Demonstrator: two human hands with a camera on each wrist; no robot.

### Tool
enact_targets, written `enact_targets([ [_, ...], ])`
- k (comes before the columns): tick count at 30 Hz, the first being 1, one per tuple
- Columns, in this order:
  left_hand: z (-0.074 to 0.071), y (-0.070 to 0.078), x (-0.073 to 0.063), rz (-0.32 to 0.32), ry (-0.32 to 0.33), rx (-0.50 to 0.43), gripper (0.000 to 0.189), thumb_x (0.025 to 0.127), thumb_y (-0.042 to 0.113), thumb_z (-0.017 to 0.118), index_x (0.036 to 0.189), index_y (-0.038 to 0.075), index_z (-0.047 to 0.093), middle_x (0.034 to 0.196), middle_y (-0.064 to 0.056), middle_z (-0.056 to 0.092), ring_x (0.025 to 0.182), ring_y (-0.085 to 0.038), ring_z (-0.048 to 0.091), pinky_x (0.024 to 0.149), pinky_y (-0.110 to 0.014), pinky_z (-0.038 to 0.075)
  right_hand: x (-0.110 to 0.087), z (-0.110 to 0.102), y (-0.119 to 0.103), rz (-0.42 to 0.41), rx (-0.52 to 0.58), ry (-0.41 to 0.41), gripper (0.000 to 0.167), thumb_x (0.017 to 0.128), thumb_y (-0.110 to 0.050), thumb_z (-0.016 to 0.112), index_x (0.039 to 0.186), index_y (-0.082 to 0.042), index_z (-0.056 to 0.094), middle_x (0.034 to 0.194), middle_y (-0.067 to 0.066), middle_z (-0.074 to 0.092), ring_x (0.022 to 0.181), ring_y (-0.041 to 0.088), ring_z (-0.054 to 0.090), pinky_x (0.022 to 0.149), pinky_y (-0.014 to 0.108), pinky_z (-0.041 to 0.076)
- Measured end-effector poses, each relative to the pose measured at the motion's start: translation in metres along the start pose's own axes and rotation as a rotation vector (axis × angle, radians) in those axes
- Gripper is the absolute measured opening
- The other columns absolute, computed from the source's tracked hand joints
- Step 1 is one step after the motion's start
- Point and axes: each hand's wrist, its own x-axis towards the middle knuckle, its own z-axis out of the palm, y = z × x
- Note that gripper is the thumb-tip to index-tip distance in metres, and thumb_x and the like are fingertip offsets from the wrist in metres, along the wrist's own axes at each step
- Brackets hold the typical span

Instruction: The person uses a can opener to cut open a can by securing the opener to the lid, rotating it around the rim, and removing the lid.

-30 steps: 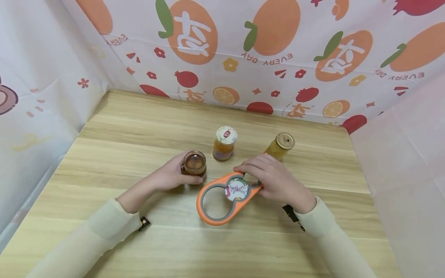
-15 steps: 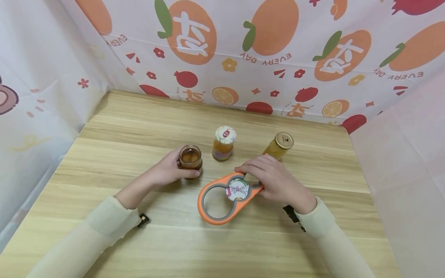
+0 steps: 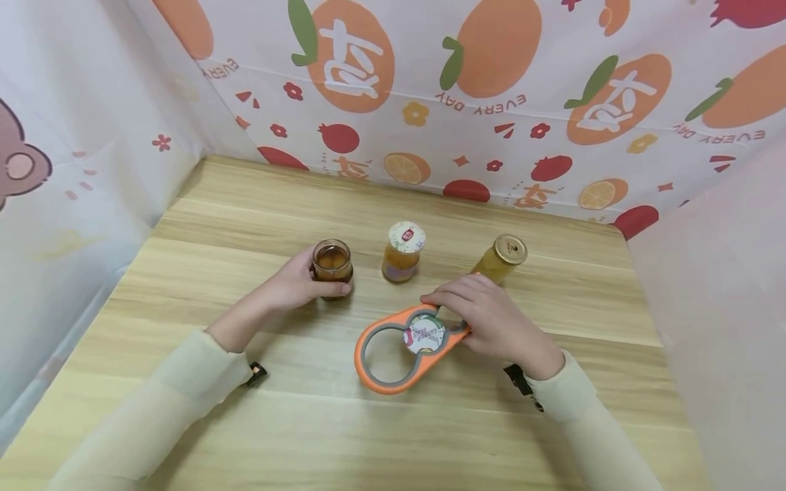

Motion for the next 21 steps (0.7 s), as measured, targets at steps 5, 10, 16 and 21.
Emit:
enact_targets([
  [5, 0.001, 0.001, 0.001, -0.022, 0.025, -0.027, 0.065, 0.082, 0.019, 0.084, 0.135, 0.010, 0.049, 0.130, -0.012, 0.059, 0.127, -0.029, 0.050, 0.113, -0.054, 0.029, -0.003, -0.002, 0.000, 0.008, 0.001, -0.002, 0.051, 0.080, -0.022, 0.083, 0.129, -0.021, 0.065, 0.122, -0.007, 0.066, 0.117, 0.015, 0.057, 0.097, 0.038, 0.043],
  [10, -0.002, -0.002, 0.002, -0.032, 0.037, -0.057, 0.066, 0.081, 0.016, 0.084, 0.136, 0.010, 0.048, 0.129, -0.013, 0.059, 0.125, -0.030, 0.051, 0.113, -0.052, 0.029, -0.004, -0.001, 0.000, 0.006, -0.007, -0.002, 0.052, 0.080, -0.019, 0.082, 0.129, -0.021, 0.065, 0.122, -0.007, 0.066, 0.117, 0.015, 0.057, 0.097, 0.038, 0.043],
  [16, -0.007, -0.004, 0.006, -0.014, 0.045, -0.076, 0.066, 0.083, 0.016, 0.083, 0.137, 0.007, 0.046, 0.128, -0.014, 0.059, 0.123, -0.029, 0.052, 0.111, -0.051, 0.031, -0.007, 0.001, -0.001, 0.026, -0.004, 0.006, 0.052, 0.079, -0.017, 0.082, 0.128, -0.021, 0.065, 0.121, -0.007, 0.066, 0.116, 0.015, 0.057, 0.097, 0.038, 0.043],
  [21, -0.013, -0.005, 0.009, -0.009, 0.068, -0.084, 0.066, 0.084, 0.017, 0.082, 0.138, 0.007, 0.045, 0.129, -0.014, 0.058, 0.124, -0.029, 0.051, 0.112, -0.051, 0.031, -0.006, 0.000, -0.001, 0.028, -0.006, 0.014, 0.052, 0.078, -0.017, 0.082, 0.128, -0.022, 0.066, 0.121, -0.007, 0.067, 0.116, 0.014, 0.057, 0.098, 0.038, 0.043],
])
